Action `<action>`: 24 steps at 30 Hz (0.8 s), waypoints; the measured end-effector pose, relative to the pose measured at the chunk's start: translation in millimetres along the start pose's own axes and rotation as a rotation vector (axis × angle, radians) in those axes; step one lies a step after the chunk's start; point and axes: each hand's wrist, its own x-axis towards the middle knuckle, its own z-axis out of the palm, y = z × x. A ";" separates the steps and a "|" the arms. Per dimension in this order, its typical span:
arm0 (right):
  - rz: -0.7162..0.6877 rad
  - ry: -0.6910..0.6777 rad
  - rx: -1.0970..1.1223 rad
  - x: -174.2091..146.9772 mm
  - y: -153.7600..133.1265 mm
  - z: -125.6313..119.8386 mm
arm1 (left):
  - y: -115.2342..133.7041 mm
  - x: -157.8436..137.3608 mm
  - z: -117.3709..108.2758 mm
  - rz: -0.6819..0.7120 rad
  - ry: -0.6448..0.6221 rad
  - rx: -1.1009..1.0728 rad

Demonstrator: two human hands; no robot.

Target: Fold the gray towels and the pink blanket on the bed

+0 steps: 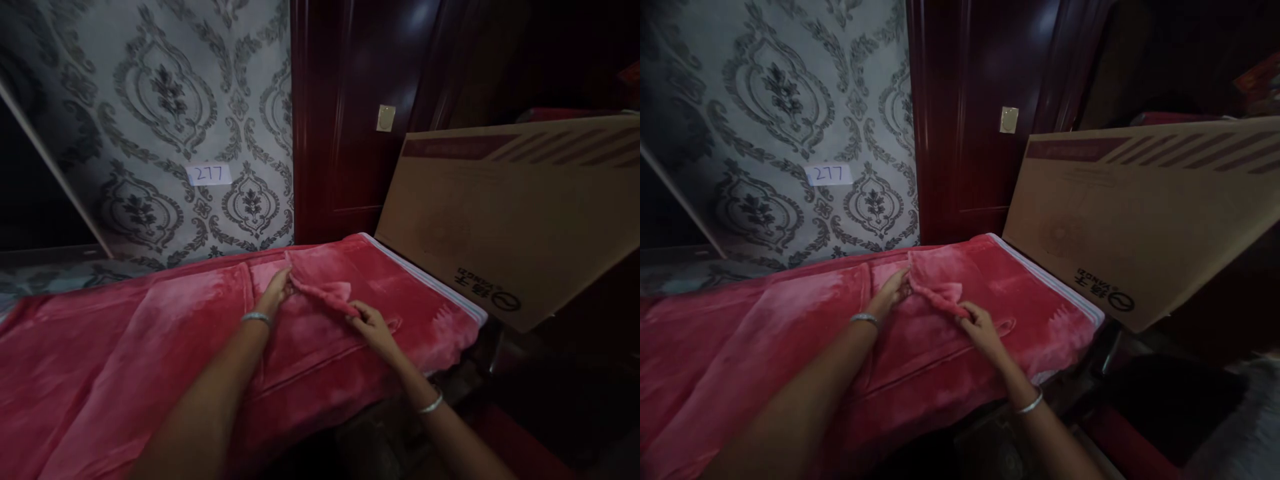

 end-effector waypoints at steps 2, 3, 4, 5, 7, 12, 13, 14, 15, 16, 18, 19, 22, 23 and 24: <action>0.000 -0.042 -0.069 -12.7 10.7 6.7 | -2.4 6.8 7.0 0.066 0.019 0.018; -0.010 -0.060 -0.099 -18.2 15.6 10.1 | -3.0 9.4 9.4 0.096 0.031 0.035; -0.028 -0.078 -0.124 -22.6 19.3 12.9 | -3.0 11.6 11.3 0.120 0.040 0.059; -0.052 -0.099 -0.143 -25.6 21.2 15.1 | -2.5 13.3 12.6 0.141 0.046 0.089; -0.111 -0.135 -0.164 -27.3 19.8 17.1 | 0.0 16.1 14.2 0.183 0.054 0.154; -0.221 -0.093 -0.161 -25.5 8.5 20.2 | 8.0 22.2 7.4 0.320 0.102 0.265; -0.226 -0.091 -0.174 -27.1 9.4 22.4 | 8.7 23.3 3.8 0.327 0.111 0.279; -0.229 -0.099 -0.195 -29.6 11.6 25.2 | 8.9 24.3 -0.3 0.326 0.119 0.290; -0.233 -0.114 -0.223 -32.5 14.7 28.1 | 8.8 25.2 -4.4 0.321 0.127 0.297; -0.237 -0.131 -0.258 -35.6 17.9 31.1 | 8.4 26.0 -8.2 0.315 0.135 0.301; -0.243 -0.159 -0.335 -40.8 22.7 35.9 | 7.4 27.7 -13.8 0.306 0.153 0.307; -0.241 -0.167 -0.376 -42.3 23.3 37.5 | 7.1 28.6 -15.1 0.302 0.160 0.313; -0.229 -0.210 -0.490 -42.1 17.2 39.3 | 7.8 31.4 -13.6 0.289 0.175 0.352; -0.237 -0.227 -0.507 -41.0 13.7 39.2 | 8.7 32.3 -12.1 0.291 0.178 0.369; -0.253 -0.234 -0.509 -39.9 10.3 39.0 | 9.9 33.3 -10.7 0.301 0.182 0.383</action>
